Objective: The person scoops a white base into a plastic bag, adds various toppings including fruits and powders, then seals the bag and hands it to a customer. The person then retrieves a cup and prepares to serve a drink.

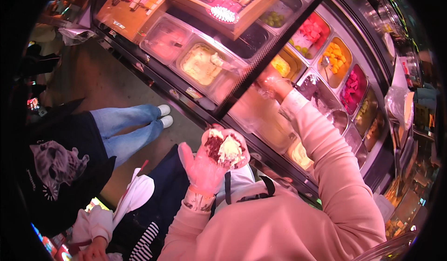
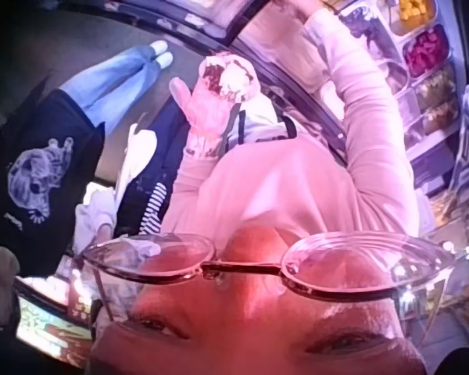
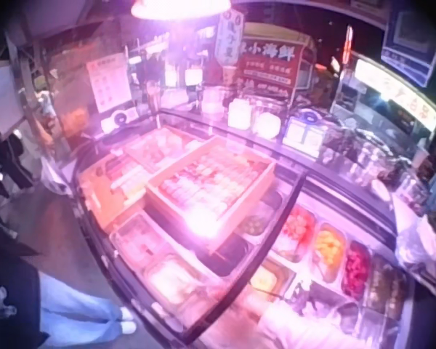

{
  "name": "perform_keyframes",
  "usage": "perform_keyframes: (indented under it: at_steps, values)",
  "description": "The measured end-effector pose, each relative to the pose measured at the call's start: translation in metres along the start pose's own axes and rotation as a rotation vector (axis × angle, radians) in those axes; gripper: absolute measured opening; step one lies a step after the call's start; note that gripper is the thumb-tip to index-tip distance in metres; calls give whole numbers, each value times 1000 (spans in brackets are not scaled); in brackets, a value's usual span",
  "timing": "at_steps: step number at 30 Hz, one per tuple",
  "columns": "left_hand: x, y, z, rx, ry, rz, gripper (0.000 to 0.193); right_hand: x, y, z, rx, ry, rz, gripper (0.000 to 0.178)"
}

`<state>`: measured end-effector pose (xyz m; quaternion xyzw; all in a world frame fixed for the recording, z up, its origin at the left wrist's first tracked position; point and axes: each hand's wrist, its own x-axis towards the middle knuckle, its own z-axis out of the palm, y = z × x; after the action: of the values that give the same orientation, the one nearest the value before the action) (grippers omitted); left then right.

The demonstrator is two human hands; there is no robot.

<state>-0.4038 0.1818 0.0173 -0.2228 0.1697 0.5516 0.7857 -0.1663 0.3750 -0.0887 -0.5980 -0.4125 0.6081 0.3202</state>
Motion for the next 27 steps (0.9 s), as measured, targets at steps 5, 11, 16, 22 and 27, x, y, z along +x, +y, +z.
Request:
perform_keyframes:
  at_steps: [5,11,16,22,27]
  values:
    - [7,-33,12,92,-67,-110,83,-111,-13,-70,31,9,159,19]
    - [25,-79,2,464,-242,-81,93,-276,-31,-86,-578,311,-431,28]
    - [27,-136,11,458,-283,-87,103,-350,-8,-42,-1233,407,-722,63]
    - [31,-160,17,540,-328,12,104,-381,37,-21,-1130,441,-807,65]
    - [19,-146,14,464,-310,-47,112,-424,0,-51,-1073,337,-804,69]
